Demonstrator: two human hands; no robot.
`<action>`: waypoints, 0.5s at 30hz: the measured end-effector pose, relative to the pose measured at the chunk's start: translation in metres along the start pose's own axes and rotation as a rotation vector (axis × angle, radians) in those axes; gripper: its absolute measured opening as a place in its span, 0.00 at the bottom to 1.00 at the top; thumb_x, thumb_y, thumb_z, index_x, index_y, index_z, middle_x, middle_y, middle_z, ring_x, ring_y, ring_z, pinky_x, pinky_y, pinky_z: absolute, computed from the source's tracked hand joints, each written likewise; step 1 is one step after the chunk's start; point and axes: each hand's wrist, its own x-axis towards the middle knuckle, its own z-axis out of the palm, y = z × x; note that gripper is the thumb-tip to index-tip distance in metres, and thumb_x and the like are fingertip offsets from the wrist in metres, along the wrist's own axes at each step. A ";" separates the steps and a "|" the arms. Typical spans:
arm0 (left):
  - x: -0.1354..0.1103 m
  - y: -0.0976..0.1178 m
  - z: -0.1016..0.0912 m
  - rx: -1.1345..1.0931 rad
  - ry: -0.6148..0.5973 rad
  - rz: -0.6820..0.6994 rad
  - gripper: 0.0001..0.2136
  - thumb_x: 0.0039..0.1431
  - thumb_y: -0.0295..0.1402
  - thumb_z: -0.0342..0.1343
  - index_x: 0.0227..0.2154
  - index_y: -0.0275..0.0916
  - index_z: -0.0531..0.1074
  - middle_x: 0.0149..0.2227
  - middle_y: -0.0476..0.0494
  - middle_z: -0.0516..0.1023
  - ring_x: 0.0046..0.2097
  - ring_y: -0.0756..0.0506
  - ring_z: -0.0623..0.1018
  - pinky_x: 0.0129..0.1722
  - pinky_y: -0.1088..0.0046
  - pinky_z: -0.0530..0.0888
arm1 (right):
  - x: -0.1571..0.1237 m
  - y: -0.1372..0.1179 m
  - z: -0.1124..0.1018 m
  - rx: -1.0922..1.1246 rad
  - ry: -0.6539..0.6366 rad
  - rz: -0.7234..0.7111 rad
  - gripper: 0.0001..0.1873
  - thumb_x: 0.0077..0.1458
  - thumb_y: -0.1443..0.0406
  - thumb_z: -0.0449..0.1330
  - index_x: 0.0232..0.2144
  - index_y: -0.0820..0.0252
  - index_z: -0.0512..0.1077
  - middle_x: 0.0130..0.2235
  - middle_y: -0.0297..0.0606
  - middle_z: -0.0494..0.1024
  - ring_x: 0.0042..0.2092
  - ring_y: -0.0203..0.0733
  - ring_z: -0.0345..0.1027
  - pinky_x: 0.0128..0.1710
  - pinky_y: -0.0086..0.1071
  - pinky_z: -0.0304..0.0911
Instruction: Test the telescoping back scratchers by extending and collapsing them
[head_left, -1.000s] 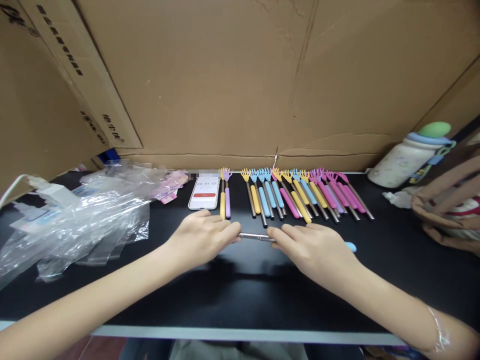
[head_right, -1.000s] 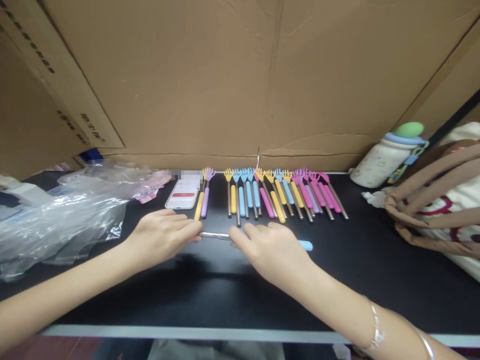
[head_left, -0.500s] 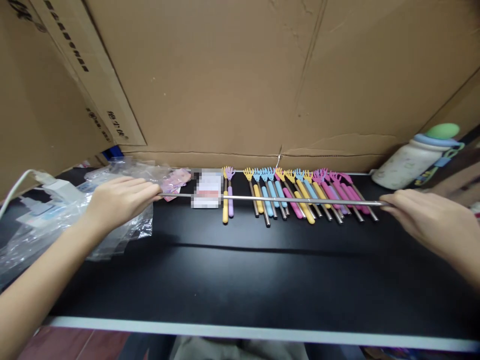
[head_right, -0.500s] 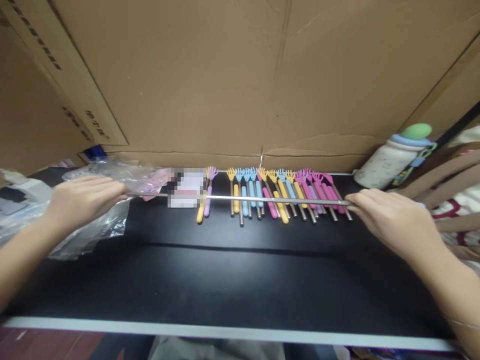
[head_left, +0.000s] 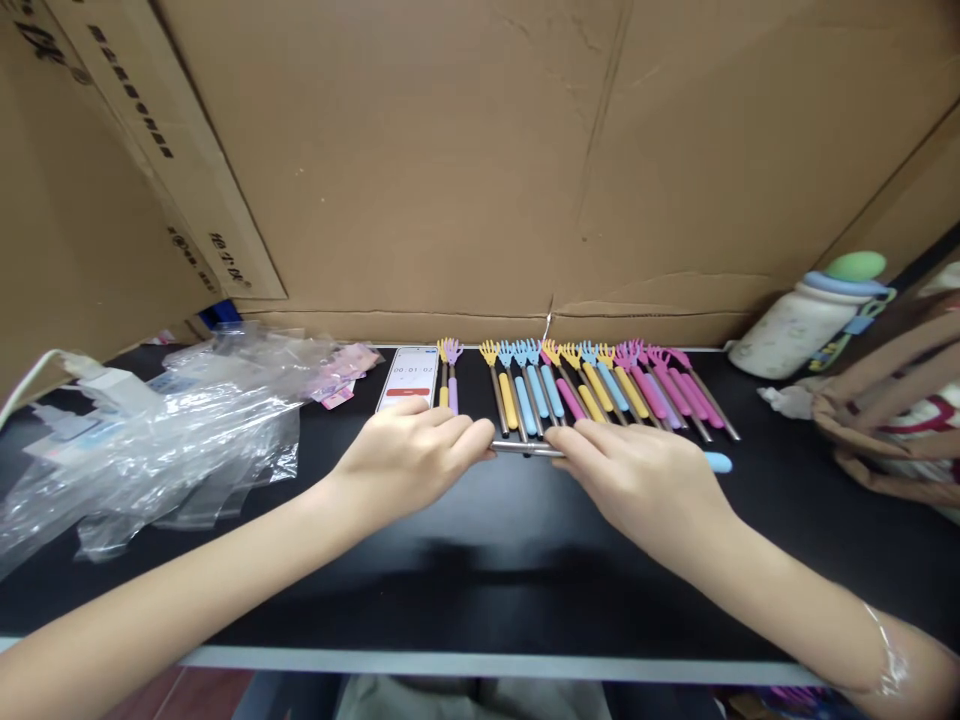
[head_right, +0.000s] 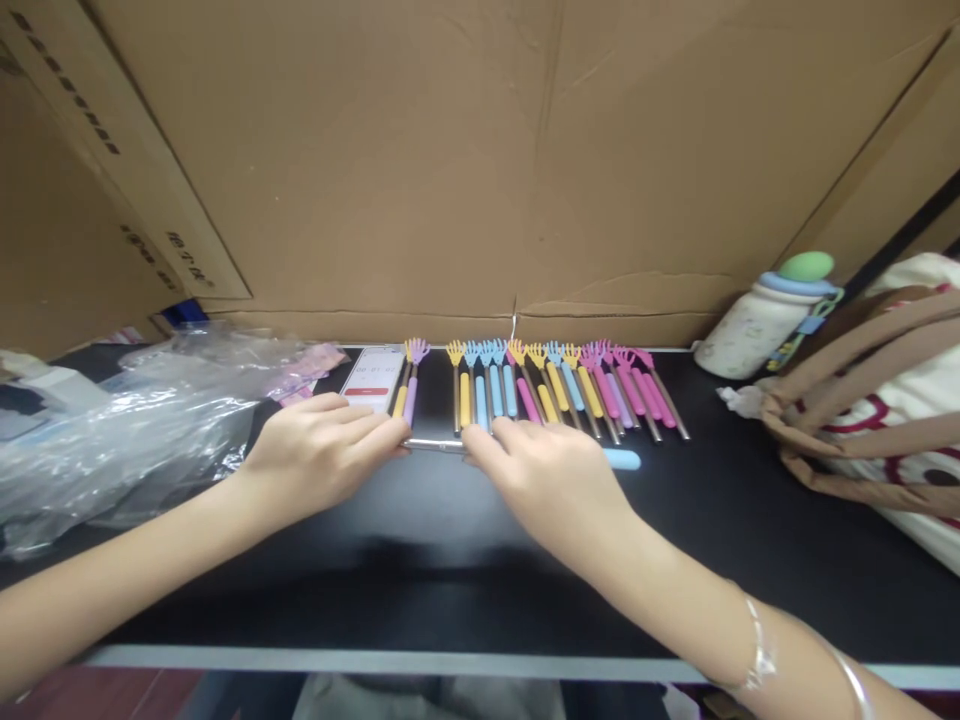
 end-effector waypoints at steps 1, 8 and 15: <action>0.001 0.001 -0.001 -0.008 0.001 -0.004 0.13 0.64 0.29 0.43 0.22 0.38 0.63 0.17 0.53 0.67 0.21 0.52 0.68 0.25 0.73 0.57 | 0.002 -0.002 -0.001 0.000 -0.006 -0.004 0.08 0.58 0.67 0.50 0.31 0.59 0.69 0.23 0.30 0.69 0.22 0.32 0.60 0.25 0.29 0.45; -0.045 -0.051 0.007 0.113 -0.048 -0.040 0.10 0.63 0.33 0.47 0.25 0.40 0.65 0.22 0.54 0.73 0.26 0.51 0.72 0.29 0.74 0.62 | -0.025 0.056 0.012 -0.092 -0.038 0.000 0.15 0.61 0.62 0.46 0.29 0.59 0.69 0.26 0.33 0.74 0.25 0.33 0.62 0.25 0.28 0.46; -0.128 -0.116 0.002 0.267 -0.258 -0.234 0.17 0.64 0.34 0.40 0.22 0.40 0.66 0.22 0.51 0.69 0.28 0.50 0.71 0.31 0.71 0.64 | -0.111 0.160 0.022 -0.345 -0.121 0.103 0.23 0.62 0.54 0.40 0.30 0.56 0.71 0.28 0.39 0.75 0.27 0.38 0.64 0.24 0.30 0.50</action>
